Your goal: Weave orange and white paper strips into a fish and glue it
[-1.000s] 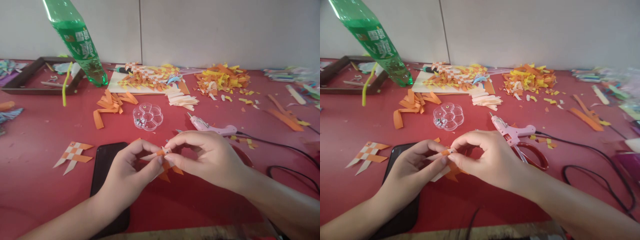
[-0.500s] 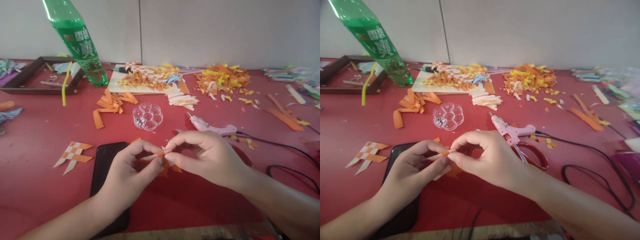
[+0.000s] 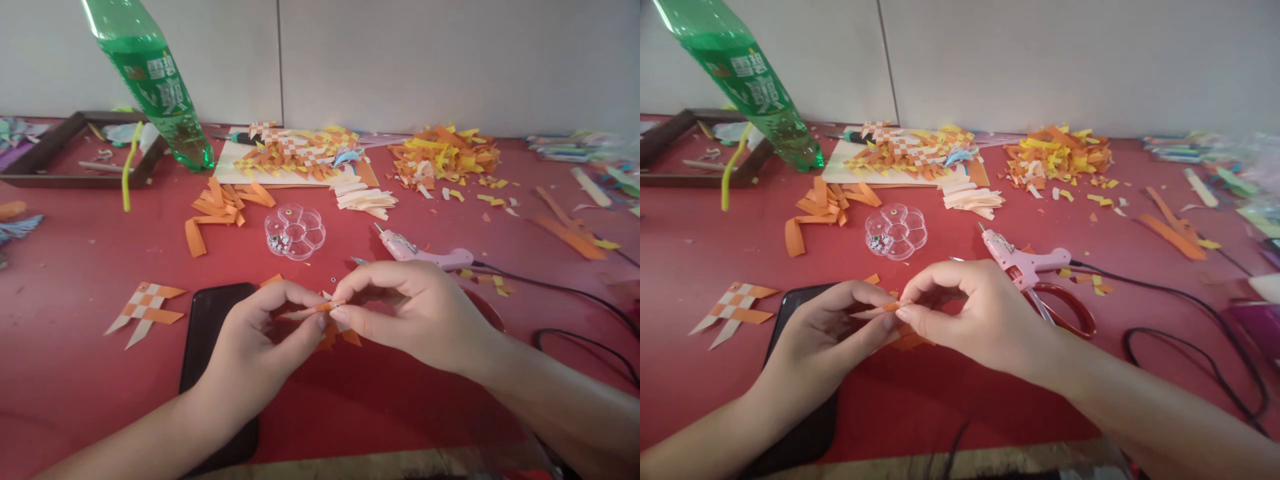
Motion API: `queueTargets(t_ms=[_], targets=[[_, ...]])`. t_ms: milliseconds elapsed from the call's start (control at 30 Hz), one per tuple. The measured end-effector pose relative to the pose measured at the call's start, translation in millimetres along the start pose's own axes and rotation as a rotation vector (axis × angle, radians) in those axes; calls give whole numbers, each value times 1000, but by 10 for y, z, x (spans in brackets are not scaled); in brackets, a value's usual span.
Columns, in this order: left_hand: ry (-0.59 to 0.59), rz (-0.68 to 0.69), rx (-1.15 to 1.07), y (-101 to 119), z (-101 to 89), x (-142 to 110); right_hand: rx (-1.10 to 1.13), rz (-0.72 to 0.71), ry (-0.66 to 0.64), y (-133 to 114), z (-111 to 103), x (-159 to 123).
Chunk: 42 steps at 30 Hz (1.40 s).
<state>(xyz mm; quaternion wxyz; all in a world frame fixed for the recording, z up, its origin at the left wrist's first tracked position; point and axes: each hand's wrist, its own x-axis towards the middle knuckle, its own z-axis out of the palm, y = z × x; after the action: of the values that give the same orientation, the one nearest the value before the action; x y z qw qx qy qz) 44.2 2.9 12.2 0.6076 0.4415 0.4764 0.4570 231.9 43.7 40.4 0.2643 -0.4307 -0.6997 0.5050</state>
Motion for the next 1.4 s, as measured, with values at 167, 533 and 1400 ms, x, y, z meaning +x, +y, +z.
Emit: queueTargets(t_ms=[167, 533, 1400], targets=[[5, 4, 2, 16, 4, 13, -4, -23, 10, -7, 4, 4], [16, -36, 22, 19, -7, -20, 40, -51, 19, 41, 50, -39], [24, -109, -131, -87, -81, 51, -222, -200, 178, 159, -32, -72]])
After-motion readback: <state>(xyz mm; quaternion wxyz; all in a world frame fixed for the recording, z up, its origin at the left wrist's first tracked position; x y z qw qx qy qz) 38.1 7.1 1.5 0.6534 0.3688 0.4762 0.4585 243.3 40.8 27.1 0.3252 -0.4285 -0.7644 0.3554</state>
